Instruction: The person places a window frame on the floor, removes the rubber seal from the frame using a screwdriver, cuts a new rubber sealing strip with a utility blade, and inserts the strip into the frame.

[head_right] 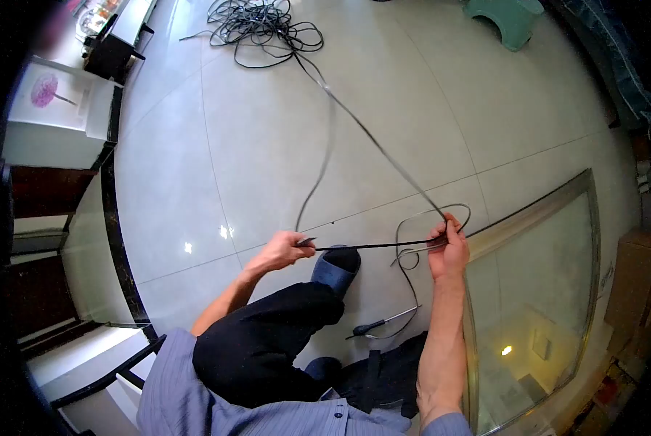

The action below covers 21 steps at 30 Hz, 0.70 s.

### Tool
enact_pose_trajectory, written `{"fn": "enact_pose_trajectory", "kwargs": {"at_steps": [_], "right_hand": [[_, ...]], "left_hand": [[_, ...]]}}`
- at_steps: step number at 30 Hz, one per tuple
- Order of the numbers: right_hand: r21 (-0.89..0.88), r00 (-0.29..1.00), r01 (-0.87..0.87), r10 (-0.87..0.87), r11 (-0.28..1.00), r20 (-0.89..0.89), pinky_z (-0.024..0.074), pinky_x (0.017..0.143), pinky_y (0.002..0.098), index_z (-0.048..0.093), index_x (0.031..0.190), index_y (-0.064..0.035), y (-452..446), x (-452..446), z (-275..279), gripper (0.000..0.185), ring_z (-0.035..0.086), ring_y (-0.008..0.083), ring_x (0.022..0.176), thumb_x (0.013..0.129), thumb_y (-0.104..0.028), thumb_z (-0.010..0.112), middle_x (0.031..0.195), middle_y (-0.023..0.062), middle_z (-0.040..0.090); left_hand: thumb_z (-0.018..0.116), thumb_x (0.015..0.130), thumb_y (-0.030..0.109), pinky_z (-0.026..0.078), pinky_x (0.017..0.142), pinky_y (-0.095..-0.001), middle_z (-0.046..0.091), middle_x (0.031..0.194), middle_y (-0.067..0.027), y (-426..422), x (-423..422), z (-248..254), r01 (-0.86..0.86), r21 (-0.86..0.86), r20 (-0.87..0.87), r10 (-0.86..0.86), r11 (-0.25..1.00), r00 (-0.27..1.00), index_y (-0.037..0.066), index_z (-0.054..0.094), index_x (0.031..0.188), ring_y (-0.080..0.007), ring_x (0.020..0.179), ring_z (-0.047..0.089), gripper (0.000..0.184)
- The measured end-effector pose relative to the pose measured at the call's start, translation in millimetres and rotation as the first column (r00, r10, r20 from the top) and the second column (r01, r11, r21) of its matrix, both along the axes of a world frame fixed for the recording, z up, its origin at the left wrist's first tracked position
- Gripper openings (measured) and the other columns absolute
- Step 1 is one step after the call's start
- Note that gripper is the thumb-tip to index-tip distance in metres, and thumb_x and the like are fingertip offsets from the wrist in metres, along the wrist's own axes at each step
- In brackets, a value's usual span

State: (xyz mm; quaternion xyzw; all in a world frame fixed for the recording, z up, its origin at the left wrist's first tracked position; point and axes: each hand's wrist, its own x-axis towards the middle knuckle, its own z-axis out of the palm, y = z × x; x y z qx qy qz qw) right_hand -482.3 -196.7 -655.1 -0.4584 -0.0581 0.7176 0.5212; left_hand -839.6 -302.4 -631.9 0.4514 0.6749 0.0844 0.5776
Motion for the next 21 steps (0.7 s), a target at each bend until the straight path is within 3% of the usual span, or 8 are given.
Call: {"fn": "enact_pose_trajectory", "kwargs": {"at_steps": [7,8,9,11,13,16,18,21], "right_hand": [[-0.119,0.984,-0.012,0.033,0.993,0.176,0.0459,0.064,0.0287,0.061,0.111,-0.0048,-7.1,-16.7,-14.1,0.021,0.054,0.0135,0.074,0.1,-0.018,0.048,0.088,0.0045,0.062],[-0.112,0.816,-0.172,0.206,0.979,0.541,0.0455,0.063,0.0276,0.061,0.113,-0.0044,-11.2,-24.0,-15.1,0.023,0.054,0.0123,0.074,0.1,-0.019,0.048,0.09,0.004,0.063],[-0.163,0.491,-0.316,0.308,0.935,0.815,0.045,0.061,0.0266,0.06,0.115,-0.0039,-16.5,-30.2,-16.0,0.026,0.054,0.0111,0.074,0.1,-0.021,0.048,0.091,0.0036,0.063],[-0.133,0.527,-0.34,0.305,0.931,0.793,0.0424,0.056,0.0224,0.059,0.118,-0.0025,-21.6,-43.2,-14.5,0.029,0.053,0.0083,0.069,0.099,-0.022,0.048,0.091,0.0033,0.062],[-0.101,0.739,-0.404,0.39,0.909,0.55,0.0396,0.052,0.0197,0.059,0.117,-0.0011,-34.9,-62.5,-3.4,0.029,0.051,0.0067,0.063,0.1,-0.022,0.048,0.089,0.004,0.062],[-0.092,0.727,-0.561,0.542,0.823,0.421,0.0378,0.049,0.0189,0.059,0.116,0.0003,-51.9,-92.0,12.2,0.029,0.05,0.0056,0.059,0.099,-0.021,0.048,0.084,0.0043,0.061],[-0.118,0.707,-0.578,0.567,0.808,0.422,0.038,0.049,0.0192,0.059,0.115,0.0006,-59.4,-97.7,13.3,0.029,0.05,0.0057,0.058,0.099,-0.021,0.048,0.083,0.0039,0.061],[-0.155,0.683,-0.586,0.588,0.795,0.434,0.039,0.049,0.0207,0.06,0.114,0.0016,-68.2,-93.3,4.2,0.029,0.051,0.006,0.058,0.099,-0.02,0.049,0.08,0.0036,0.062]], "left_hand": [[0.07,0.085,0.017,0.048,0.063,-0.0309,0.066,0.073,-0.0043,-12.8,-30.8,17.1,-0.12,0.141,-0.207,0.147,0.983,0.967,0.003,0.07,0.092,-0.0126,0.068,0.057,0.016],[0.07,0.084,0.018,0.048,0.063,-0.0312,0.066,0.071,-0.0064,-11.0,-24.7,21.8,-0.21,0.141,-0.086,0.224,0.967,0.971,0.003,0.07,0.091,-0.0141,0.067,0.058,0.016],[0.07,0.084,0.018,0.048,0.063,-0.0314,0.065,0.07,-0.0086,-9.9,-19.5,25.2,-0.298,0.132,0.038,0.296,0.945,0.955,0.002,0.069,0.089,-0.0157,0.066,0.059,0.017],[0.069,0.084,0.018,0.048,0.064,-0.0317,0.066,0.071,-0.0098,-4.8,-10.1,32.2,-0.227,0.172,0.05,0.221,0.959,0.974,0.002,0.069,0.09,-0.0157,0.068,0.06,0.017],[0.069,0.086,0.015,0.048,0.062,-0.0295,0.066,0.071,-0.0049,-2.9,0.9,42.5,-0.067,0.117,0.144,0.05,0.991,0.988,0.003,0.07,0.091,-0.012,0.067,0.058,0.013],[0.067,0.086,0.022,0.049,0.065,-0.0329,0.066,0.071,-0.0064,-15.7,0.4,24.5,0.266,0.068,0.05,-0.269,0.962,0.962,0.003,0.07,0.091,-0.0151,0.068,0.06,0.02],[0.066,0.087,0.023,0.05,0.066,-0.034,0.066,0.071,-0.0057,-46.4,-15.7,-5.0,0.298,0.03,0.024,-0.299,0.954,0.954,0.003,0.07,0.091,-0.0159,0.069,0.06,0.021],[0.065,0.088,0.023,0.05,0.069,-0.0355,0.067,0.073,-0.0043,-69.0,-28.5,-10.9,0.109,-0.262,0.044,-0.101,0.959,0.994,0.003,0.07,0.094,-0.0164,0.071,0.062,0.022]]}}
